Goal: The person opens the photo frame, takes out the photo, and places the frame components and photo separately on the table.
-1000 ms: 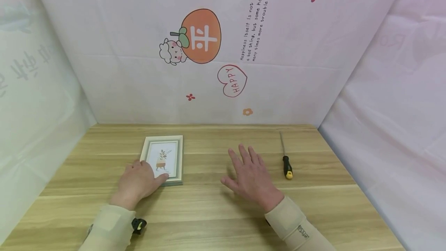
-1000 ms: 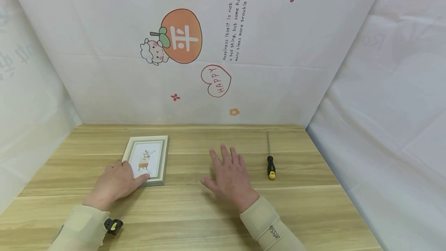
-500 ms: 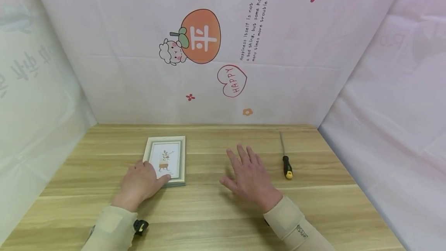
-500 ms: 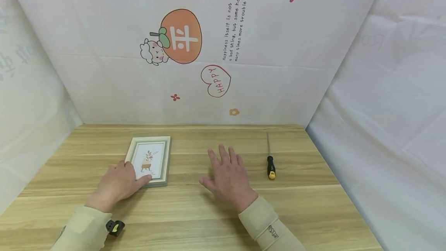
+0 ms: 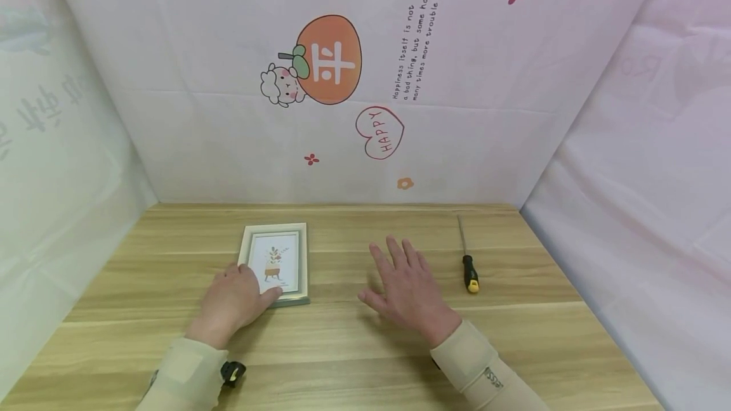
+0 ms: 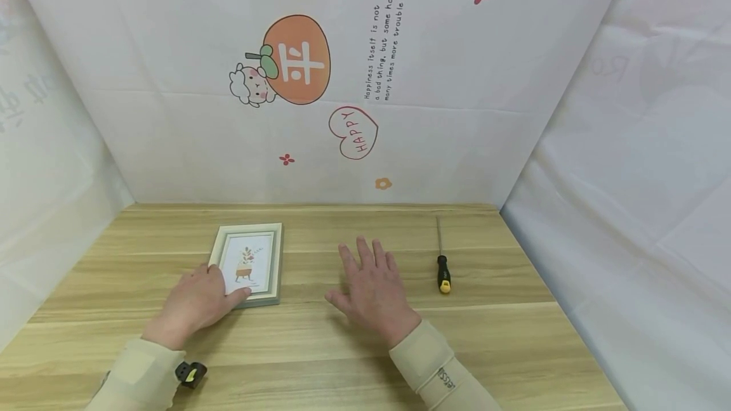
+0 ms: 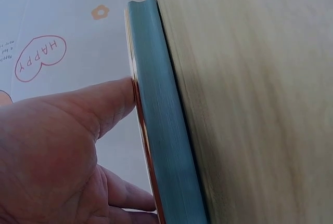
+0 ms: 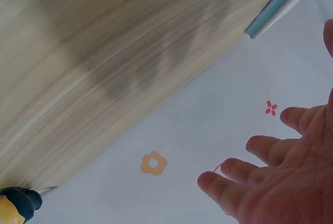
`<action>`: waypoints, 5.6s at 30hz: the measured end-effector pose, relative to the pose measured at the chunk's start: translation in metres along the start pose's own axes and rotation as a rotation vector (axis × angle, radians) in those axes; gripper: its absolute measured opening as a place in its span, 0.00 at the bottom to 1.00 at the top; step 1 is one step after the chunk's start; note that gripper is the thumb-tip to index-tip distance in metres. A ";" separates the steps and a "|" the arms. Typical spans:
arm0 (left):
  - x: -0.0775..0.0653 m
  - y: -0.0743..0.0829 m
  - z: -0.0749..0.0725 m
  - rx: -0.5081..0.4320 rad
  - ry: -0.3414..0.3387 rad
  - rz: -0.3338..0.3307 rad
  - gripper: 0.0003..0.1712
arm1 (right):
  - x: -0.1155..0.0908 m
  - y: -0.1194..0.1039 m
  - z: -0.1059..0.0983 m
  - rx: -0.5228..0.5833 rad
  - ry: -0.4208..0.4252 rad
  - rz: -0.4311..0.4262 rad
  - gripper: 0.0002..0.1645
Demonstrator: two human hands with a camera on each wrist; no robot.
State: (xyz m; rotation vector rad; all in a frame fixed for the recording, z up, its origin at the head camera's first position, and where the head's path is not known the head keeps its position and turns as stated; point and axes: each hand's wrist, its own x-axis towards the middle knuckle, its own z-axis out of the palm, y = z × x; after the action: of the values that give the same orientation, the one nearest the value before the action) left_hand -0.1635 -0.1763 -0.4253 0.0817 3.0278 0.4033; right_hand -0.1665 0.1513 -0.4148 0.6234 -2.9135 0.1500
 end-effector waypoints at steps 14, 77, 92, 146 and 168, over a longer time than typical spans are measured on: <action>-0.002 0.006 0.001 -0.011 0.000 0.004 0.51 | 0.002 -0.003 0.002 -0.022 0.008 -0.005 0.54; -0.006 0.041 0.013 -0.017 0.036 0.085 0.45 | 0.003 -0.011 0.005 -0.046 0.014 -0.056 0.53; -0.005 0.046 0.018 -0.032 0.031 0.084 0.43 | 0.005 -0.015 0.004 -0.043 -0.009 -0.055 0.53; -0.011 0.074 0.029 -0.016 0.119 0.213 0.42 | 0.008 -0.025 0.014 0.010 -0.084 -0.050 0.37; -0.011 0.084 0.033 -0.031 0.108 0.233 0.42 | 0.010 -0.027 0.020 -0.023 -0.108 0.052 0.23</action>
State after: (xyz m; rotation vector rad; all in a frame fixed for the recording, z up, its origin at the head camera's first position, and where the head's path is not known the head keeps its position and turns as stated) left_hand -0.1463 -0.0871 -0.4343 0.4276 3.1260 0.4874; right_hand -0.1666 0.1203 -0.4310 0.5691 -3.0327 0.0917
